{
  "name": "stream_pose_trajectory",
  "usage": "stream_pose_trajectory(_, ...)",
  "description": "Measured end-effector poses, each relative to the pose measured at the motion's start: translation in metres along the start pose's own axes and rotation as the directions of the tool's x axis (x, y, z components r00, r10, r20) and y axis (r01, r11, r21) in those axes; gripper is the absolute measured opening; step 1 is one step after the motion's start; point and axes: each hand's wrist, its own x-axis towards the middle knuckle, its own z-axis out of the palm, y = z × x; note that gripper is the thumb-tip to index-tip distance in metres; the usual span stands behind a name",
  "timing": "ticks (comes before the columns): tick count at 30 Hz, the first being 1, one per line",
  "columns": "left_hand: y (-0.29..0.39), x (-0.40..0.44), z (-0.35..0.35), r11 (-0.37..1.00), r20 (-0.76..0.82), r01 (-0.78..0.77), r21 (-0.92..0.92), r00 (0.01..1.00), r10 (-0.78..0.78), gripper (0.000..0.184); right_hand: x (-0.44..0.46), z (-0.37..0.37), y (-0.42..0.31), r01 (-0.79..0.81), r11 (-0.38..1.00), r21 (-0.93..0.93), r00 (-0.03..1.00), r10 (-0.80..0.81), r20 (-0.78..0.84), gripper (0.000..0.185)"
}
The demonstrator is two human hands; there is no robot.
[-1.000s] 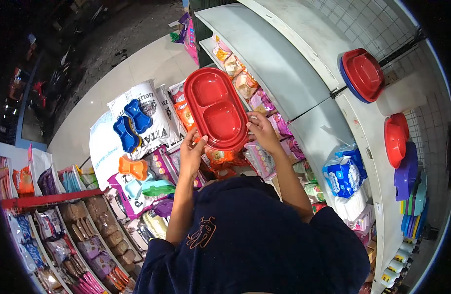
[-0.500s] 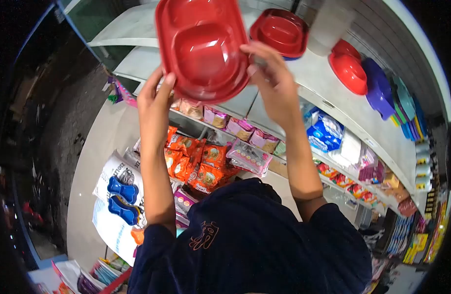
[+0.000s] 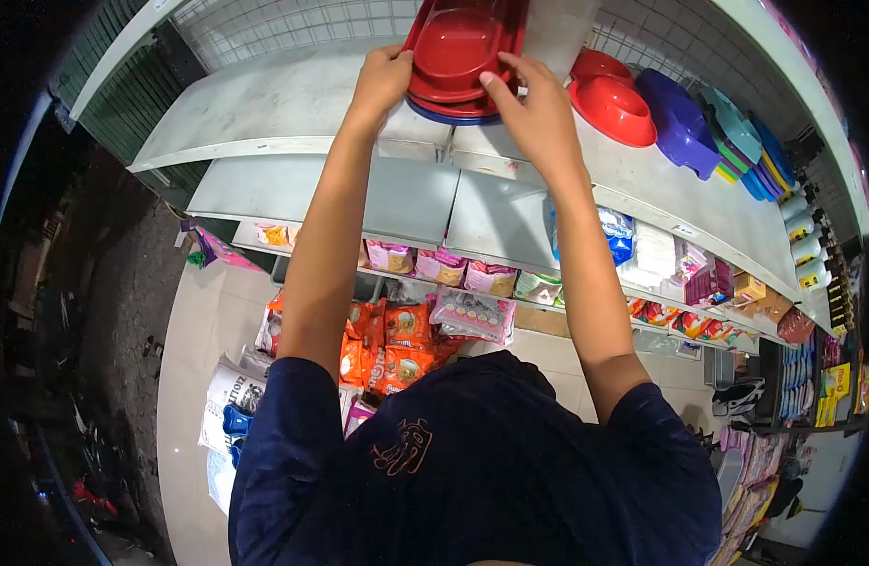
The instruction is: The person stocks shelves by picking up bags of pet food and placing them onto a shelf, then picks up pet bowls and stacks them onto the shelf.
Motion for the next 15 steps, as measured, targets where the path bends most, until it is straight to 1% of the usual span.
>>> stream_pose_trajectory(1, -0.007, -0.002, 0.002, 0.998, 0.005, 0.023, -0.061, 1.000, -0.022, 0.036, 0.000, 0.001, 0.002, 0.010, 1.000, 0.021, 0.999, -0.011, 0.031, 0.046)
stream_pose_trajectory(3, -0.014, -0.009, 0.003, 0.981, 0.015, 0.070, -0.179, 0.998, -0.068, 0.036, -0.005, 0.000, 0.001, -0.082, 0.995, -0.049, 0.992, 0.086, 0.091, 0.046)
stream_pose_trajectory(4, -0.012, -0.010, 0.001, 0.981, 0.022, 0.070, -0.182, 0.998, -0.067, 0.037, -0.006, 0.000, 0.000, -0.124, 0.989, -0.083, 0.984, 0.133, 0.116, 0.047)
stream_pose_trajectory(5, -0.010, -0.011, 0.000, 0.980, 0.030, 0.074, -0.186, 0.997, -0.069, 0.038, -0.007, 0.000, 0.000, -0.179, 0.984, -0.015, 0.975, 0.179, 0.134, 0.049)
stream_pose_trajectory(6, -0.007, -0.011, 0.000, 0.978, 0.036, 0.077, -0.192, 0.997, -0.071, 0.039, -0.009, -0.002, 0.000, -0.183, 0.981, -0.072, 0.971, 0.191, 0.142, 0.049)
stream_pose_trajectory(8, -0.024, -0.006, 0.011, 0.997, -0.072, -0.049, -0.058, 0.996, 0.045, 0.041, -0.011, -0.002, 0.000, -0.179, 0.966, -0.186, 0.966, 0.208, 0.153, 0.050)
stream_pose_trajectory(9, -0.025, -0.006, 0.014, 0.995, -0.118, -0.103, 0.015, 0.987, 0.105, 0.043, -0.011, 0.002, 0.005, -0.115, 0.968, -0.223, 0.983, 0.144, 0.115, 0.050)
stream_pose_trajectory(11, -0.026, -0.004, 0.011, 0.991, -0.020, -0.133, 0.034, 0.991, 0.134, 0.046, -0.015, 0.011, 0.015, 0.004, 0.954, -0.300, 0.999, 0.012, 0.050, 0.051)
stream_pose_trajectory(12, -0.022, -0.006, 0.009, 0.989, 0.032, -0.145, 0.043, 0.989, 0.144, 0.048, -0.015, 0.012, 0.016, -0.037, 0.966, -0.257, 0.994, 0.062, 0.092, 0.051)
stream_pose_trajectory(14, -0.002, -0.010, 0.002, 0.969, 0.072, -0.115, 0.220, 0.992, 0.101, 0.051, -0.011, 0.013, 0.016, -0.124, 0.976, -0.178, 0.971, 0.156, 0.179, 0.052)
stream_pose_trajectory(15, 0.003, -0.011, 0.000, 0.947, 0.091, -0.102, 0.306, 0.993, 0.078, 0.052, -0.008, 0.010, 0.012, -0.128, 0.973, -0.193, 0.965, 0.167, 0.202, 0.053)
